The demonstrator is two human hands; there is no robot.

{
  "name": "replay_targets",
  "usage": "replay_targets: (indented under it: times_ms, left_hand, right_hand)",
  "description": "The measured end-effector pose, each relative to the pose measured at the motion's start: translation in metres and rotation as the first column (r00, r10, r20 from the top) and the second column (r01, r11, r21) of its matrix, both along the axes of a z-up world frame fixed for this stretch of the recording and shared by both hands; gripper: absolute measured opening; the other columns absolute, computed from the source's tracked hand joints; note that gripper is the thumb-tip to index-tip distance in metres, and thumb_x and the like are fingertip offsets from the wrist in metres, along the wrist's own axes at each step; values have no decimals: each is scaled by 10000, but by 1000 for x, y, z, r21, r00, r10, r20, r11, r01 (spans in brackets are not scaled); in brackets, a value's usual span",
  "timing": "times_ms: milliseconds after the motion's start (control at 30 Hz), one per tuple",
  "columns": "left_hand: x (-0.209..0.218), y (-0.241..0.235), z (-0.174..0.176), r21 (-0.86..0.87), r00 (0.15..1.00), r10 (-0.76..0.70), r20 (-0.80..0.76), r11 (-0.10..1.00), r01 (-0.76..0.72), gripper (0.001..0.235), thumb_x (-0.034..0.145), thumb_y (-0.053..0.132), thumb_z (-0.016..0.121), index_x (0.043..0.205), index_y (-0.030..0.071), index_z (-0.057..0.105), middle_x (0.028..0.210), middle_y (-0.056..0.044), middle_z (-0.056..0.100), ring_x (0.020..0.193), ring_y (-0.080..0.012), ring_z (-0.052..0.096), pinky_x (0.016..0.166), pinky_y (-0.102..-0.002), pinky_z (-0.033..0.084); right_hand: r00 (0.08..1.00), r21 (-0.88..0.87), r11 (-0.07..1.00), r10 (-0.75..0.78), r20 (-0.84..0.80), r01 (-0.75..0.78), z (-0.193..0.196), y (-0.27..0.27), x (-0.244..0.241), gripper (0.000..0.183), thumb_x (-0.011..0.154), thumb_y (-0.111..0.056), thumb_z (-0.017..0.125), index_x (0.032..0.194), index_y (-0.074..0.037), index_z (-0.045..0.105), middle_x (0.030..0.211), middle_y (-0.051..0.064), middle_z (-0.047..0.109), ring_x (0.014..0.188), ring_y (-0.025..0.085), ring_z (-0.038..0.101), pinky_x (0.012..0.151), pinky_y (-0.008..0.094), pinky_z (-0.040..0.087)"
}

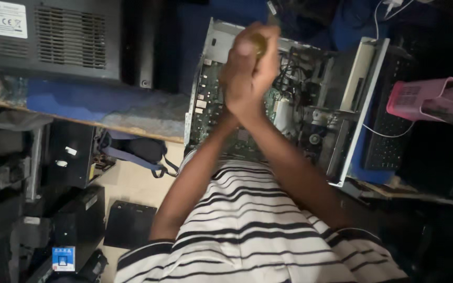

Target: The person uses a yellow screwdriver to tighten screws on a motherboard inside an open computer case. They repeatedly adjust their grip and reposition the screwdriver while working on different screw locations on the board.

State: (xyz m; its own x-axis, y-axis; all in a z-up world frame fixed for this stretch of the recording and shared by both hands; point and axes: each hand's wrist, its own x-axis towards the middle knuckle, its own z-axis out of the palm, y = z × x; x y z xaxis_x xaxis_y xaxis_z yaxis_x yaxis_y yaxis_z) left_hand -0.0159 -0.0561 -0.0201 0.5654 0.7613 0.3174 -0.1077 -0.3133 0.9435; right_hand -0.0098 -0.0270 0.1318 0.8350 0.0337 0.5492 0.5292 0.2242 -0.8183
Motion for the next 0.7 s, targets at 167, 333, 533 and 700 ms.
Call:
replay_targets:
  times_ms: [167,333,533,700]
  left_hand:
    - [17,91,-18,244,833,-550,60,818,522,542,873,178,808,1316,18,540,1253,-158,613,1188,-240,617,999,-378,537]
    - [45,113,-3,-339,444,-893,-72,441,831,558,855,182,857,1308,56,556,1077,-63,647,1071,-201,659,935,-377,577]
    - [53,107,1,-169,460,-888,12,452,876,365,896,118,811,1212,22,655,1133,-89,702,1135,-224,681,996,-395,557]
    - [7,64,4,-89,808,-582,-89,813,576,304,911,162,783,1154,29,658,1053,-85,714,1040,-211,706,900,-370,570]
  right_hand:
    - [606,-263,552,766,-214,-791,31,-44,58,226,1122,-184,584,980,-10,561,844,53,603,734,139,609,659,258,508]
    - [169,128,230,915,-366,-965,9,-46,123,231,1002,-175,711,921,0,584,734,85,568,626,151,591,569,248,486]
    - [760,36,813,558,-333,-582,8,-28,81,285,981,-276,678,876,-41,556,645,4,444,521,100,436,509,276,319]
    - [980,-117,974,-197,-1,196,-30,-2,28,531,1092,-527,515,889,-37,554,674,44,488,582,119,454,528,301,328]
